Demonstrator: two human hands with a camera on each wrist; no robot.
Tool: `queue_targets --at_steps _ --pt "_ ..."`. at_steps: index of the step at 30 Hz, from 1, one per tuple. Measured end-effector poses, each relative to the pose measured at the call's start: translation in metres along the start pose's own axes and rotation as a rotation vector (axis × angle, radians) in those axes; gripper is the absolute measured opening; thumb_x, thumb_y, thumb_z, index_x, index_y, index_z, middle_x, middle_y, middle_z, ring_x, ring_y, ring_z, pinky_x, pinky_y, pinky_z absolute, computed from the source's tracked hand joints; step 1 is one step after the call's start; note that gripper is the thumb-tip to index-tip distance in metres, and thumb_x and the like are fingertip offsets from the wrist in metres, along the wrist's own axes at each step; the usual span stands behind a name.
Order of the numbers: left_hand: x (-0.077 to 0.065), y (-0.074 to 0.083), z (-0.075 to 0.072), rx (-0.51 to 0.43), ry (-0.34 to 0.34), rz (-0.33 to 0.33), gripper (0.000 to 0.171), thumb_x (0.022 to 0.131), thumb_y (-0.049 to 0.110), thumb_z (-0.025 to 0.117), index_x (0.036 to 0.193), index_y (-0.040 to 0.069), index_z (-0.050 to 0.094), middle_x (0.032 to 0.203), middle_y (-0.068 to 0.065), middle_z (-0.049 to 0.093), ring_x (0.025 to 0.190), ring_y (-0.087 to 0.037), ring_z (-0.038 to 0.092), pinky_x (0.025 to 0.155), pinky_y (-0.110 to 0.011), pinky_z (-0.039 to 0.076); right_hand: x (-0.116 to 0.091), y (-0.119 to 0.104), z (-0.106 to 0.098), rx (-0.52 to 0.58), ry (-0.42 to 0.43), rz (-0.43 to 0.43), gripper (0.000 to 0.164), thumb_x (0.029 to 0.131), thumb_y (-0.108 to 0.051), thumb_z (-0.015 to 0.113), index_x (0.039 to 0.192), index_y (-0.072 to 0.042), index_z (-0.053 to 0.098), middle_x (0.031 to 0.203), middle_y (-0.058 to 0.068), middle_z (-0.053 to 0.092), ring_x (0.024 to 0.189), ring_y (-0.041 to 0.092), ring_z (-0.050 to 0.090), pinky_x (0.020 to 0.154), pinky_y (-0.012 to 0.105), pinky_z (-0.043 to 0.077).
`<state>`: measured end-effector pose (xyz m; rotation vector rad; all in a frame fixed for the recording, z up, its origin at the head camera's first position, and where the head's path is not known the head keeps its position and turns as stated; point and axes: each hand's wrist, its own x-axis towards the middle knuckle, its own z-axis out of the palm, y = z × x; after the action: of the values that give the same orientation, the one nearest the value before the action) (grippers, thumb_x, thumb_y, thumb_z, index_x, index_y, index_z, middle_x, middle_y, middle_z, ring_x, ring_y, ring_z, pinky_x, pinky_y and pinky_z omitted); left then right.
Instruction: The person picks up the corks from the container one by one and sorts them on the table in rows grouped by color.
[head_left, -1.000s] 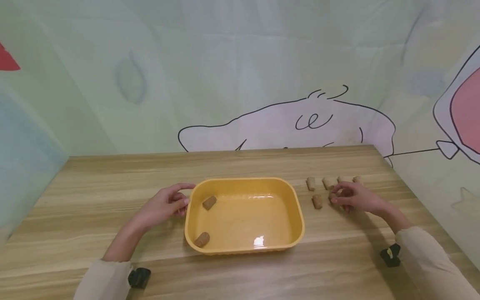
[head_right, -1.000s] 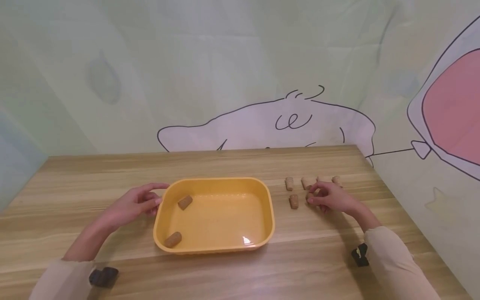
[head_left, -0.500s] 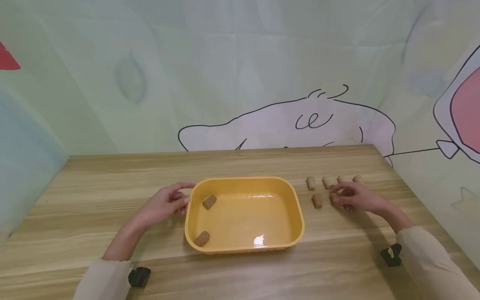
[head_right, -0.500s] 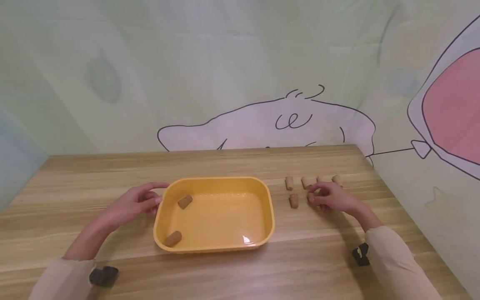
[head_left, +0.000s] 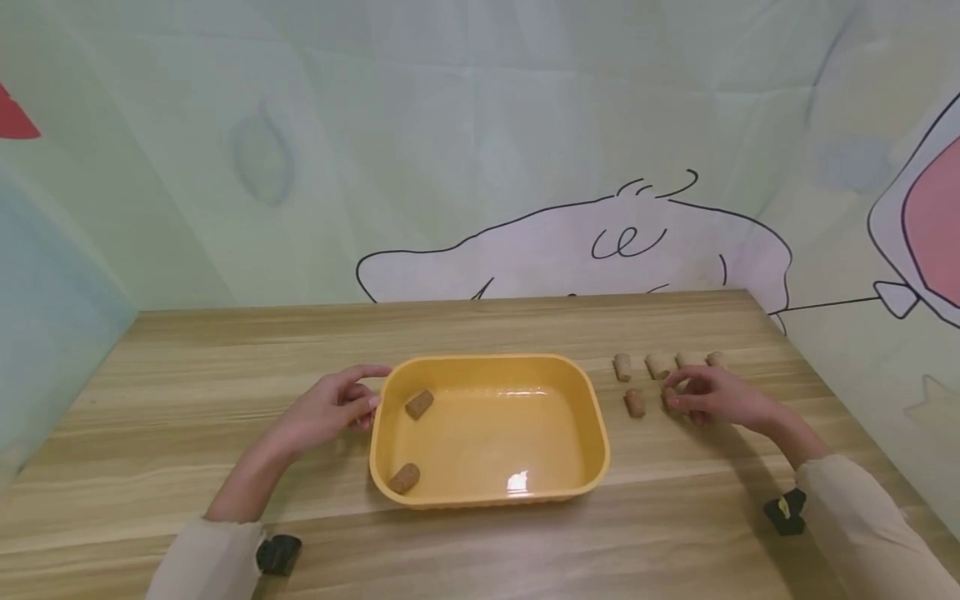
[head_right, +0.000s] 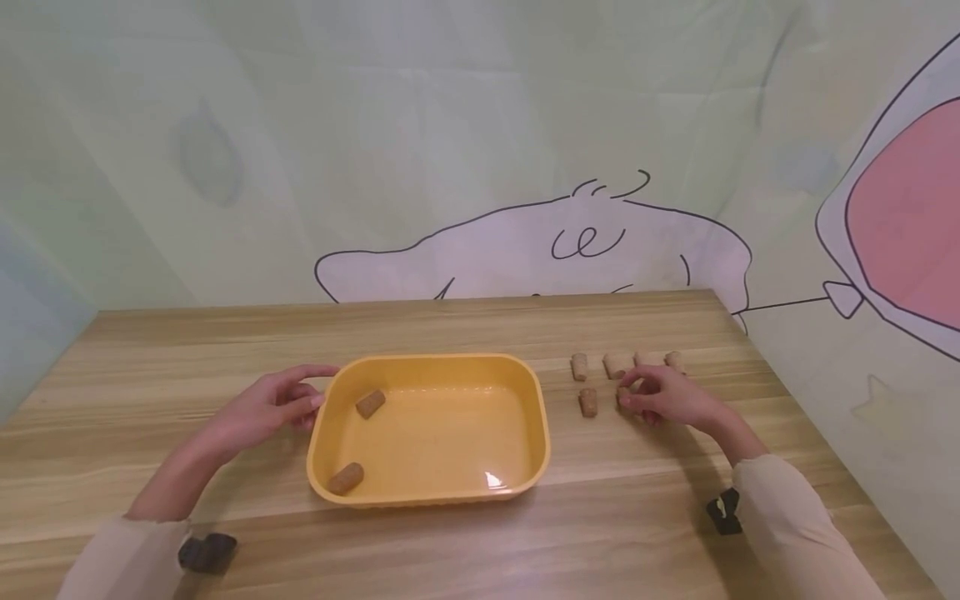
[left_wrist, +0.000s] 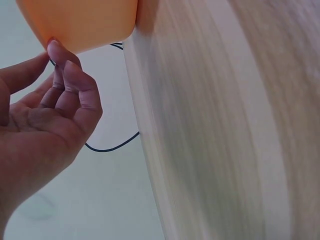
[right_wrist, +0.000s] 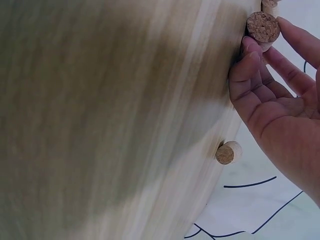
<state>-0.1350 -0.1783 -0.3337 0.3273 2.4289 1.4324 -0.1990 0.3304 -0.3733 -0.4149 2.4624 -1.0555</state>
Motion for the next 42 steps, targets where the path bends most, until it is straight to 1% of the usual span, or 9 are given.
queue_targets --at_steps 10,16,22,24,26,28,31,37,42 --pt "0.0 0.0 0.0 0.002 0.0 0.004 0.04 0.094 0.004 0.047 0.132 -0.006 0.038 0.078 -0.007 0.056 0.071 -0.019 0.051 0.063 -0.031 0.047 -0.002 -0.003 0.001 0.012 0.005 0.006 0.036 0.089 -0.022 0.06 0.112 0.004 0.053 0.074 0.008 0.056 0.063 0.019 0.054 0.056 0.031 0.047" --pt "0.0 0.0 0.0 0.006 0.004 -0.004 0.04 0.094 0.004 0.048 0.132 -0.006 0.038 0.078 -0.007 0.056 0.071 -0.019 0.051 0.063 -0.03 0.047 -0.002 -0.003 0.001 0.004 0.015 0.02 0.037 0.088 -0.023 0.061 0.112 0.003 0.052 0.076 0.008 0.056 0.063 0.02 0.055 0.055 0.031 0.047" --pt "0.0 0.0 0.0 -0.003 0.0 0.002 0.04 0.094 0.004 0.048 0.132 -0.006 0.038 0.079 -0.007 0.055 0.071 -0.019 0.051 0.063 -0.03 0.047 -0.002 -0.004 0.0 0.023 0.011 0.032 0.04 0.088 -0.024 0.062 0.114 0.004 0.052 0.078 0.009 0.057 0.066 0.021 0.055 0.057 0.032 0.048" --pt "0.0 0.0 0.0 0.001 0.0 0.0 0.04 0.094 0.004 0.048 0.132 -0.006 0.038 0.079 -0.007 0.056 0.071 -0.019 0.051 0.064 -0.03 0.047 -0.004 -0.007 -0.003 0.025 0.014 0.029 0.041 0.088 -0.024 0.061 0.115 0.005 0.051 0.079 0.009 0.057 0.067 0.021 0.056 0.058 0.032 0.048" --pt "0.0 0.0 0.0 0.004 0.002 -0.007 0.04 0.094 0.004 0.048 0.132 -0.006 0.039 0.079 -0.007 0.056 0.071 -0.018 0.051 0.064 -0.031 0.047 -0.005 -0.01 -0.007 0.031 0.021 0.006 0.04 0.089 -0.02 0.06 0.116 0.007 0.049 0.079 0.011 0.057 0.067 0.02 0.055 0.058 0.032 0.048" --pt "0.0 0.0 0.0 0.005 0.001 -0.005 0.04 0.094 0.004 0.048 0.132 -0.006 0.038 0.079 -0.007 0.056 0.071 -0.019 0.051 0.064 -0.031 0.047 -0.006 -0.015 -0.012 0.036 0.035 -0.023 0.037 0.09 -0.014 0.058 0.117 0.009 0.047 0.077 0.012 0.056 0.065 0.019 0.054 0.057 0.032 0.048" --pt "0.0 0.0 0.0 0.005 -0.002 0.005 0.04 0.094 0.004 0.047 0.132 -0.006 0.038 0.079 -0.007 0.056 0.071 -0.019 0.051 0.064 -0.031 0.047 -0.007 -0.028 -0.023 0.025 0.056 -0.054 0.036 0.091 -0.011 0.055 0.119 0.009 0.045 0.076 0.015 0.055 0.063 0.02 0.053 0.056 0.033 0.048" --pt "0.0 0.0 0.0 0.0 -0.001 0.003 0.04 0.094 0.004 0.047 0.132 -0.006 0.038 0.079 -0.007 0.056 0.071 -0.019 0.051 0.064 -0.031 0.047 -0.002 -0.067 -0.039 -0.076 0.1 -0.071 0.041 0.091 -0.023 0.057 0.122 0.002 0.045 0.079 0.012 0.057 0.067 0.023 0.056 0.06 0.034 0.049" --pt "0.0 -0.001 0.0 -0.015 -0.002 0.007 0.04 0.094 0.003 0.048 0.132 -0.007 0.038 0.079 -0.007 0.056 0.071 -0.019 0.051 0.064 -0.031 0.048 0.011 -0.101 -0.039 -0.125 0.091 -0.116 0.042 0.091 -0.029 0.056 0.124 -0.004 0.047 0.088 0.01 0.06 0.074 0.024 0.058 0.068 0.035 0.05"
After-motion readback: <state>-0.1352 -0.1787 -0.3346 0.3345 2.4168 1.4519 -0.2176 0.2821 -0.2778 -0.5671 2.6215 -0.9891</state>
